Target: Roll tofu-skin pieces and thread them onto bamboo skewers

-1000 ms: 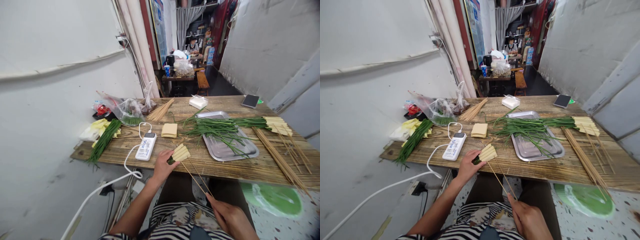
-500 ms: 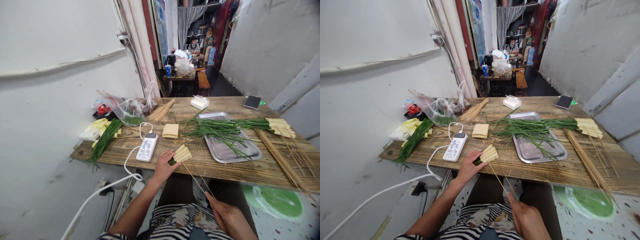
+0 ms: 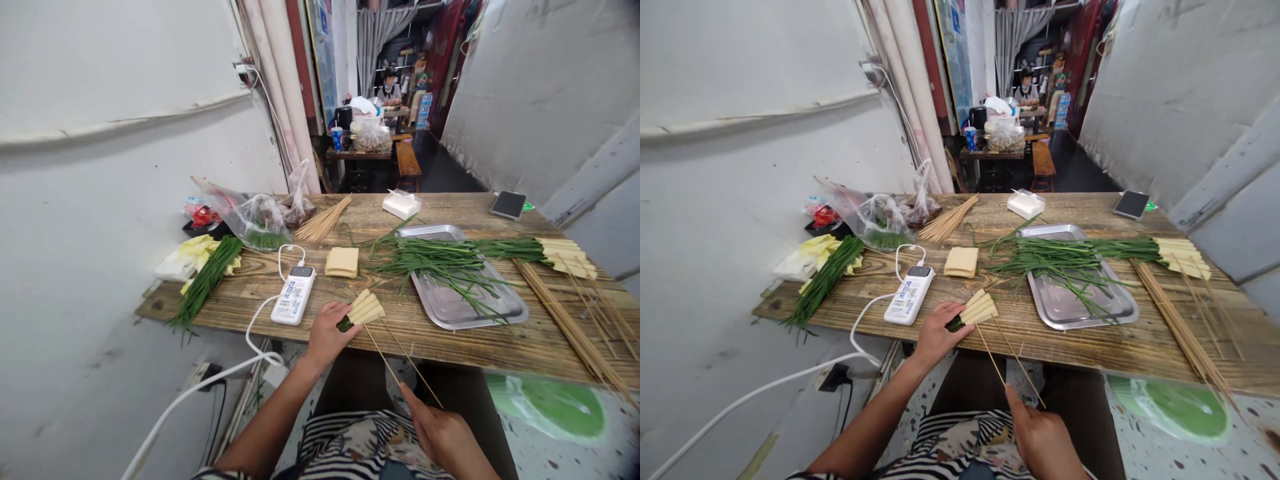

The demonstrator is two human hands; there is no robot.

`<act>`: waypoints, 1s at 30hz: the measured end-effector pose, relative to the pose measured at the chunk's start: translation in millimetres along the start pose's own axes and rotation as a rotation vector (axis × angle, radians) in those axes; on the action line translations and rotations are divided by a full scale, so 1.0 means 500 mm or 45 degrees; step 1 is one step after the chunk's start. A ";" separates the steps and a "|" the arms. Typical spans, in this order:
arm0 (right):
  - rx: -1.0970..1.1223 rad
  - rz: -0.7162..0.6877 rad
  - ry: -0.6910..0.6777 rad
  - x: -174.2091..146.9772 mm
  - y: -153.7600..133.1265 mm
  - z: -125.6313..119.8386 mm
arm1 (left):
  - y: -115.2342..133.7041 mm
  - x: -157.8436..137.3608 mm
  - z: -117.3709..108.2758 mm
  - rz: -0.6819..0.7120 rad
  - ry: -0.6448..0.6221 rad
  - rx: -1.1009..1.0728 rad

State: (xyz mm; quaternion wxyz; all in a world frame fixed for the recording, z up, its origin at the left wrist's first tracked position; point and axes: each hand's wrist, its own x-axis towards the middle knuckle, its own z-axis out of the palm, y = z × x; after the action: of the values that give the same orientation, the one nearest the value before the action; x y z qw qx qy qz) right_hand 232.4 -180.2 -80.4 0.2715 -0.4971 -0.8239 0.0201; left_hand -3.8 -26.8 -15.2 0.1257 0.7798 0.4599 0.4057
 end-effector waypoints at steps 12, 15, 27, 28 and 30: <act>0.033 0.032 -0.167 0.015 0.000 -0.034 | 0.003 -0.017 0.001 0.132 0.004 0.098; 0.071 0.048 -0.178 0.018 -0.002 -0.042 | 0.007 -0.028 0.008 0.158 0.008 0.186; 0.167 0.065 -0.129 0.013 -0.001 -0.025 | 0.008 -0.038 0.024 0.201 -0.039 0.430; 0.162 0.062 -0.139 0.011 0.000 -0.021 | 0.009 -0.036 0.022 0.215 -0.048 0.440; 0.152 0.061 -0.143 0.005 0.002 -0.010 | 0.010 -0.034 0.019 0.244 -0.065 0.458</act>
State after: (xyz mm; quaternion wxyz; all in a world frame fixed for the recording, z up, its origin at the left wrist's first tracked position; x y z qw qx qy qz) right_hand 234.9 -178.7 -75.2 0.2533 -0.4977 -0.8231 0.1034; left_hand 2.2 -41.8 -27.1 -0.0430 0.8400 0.4452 0.3073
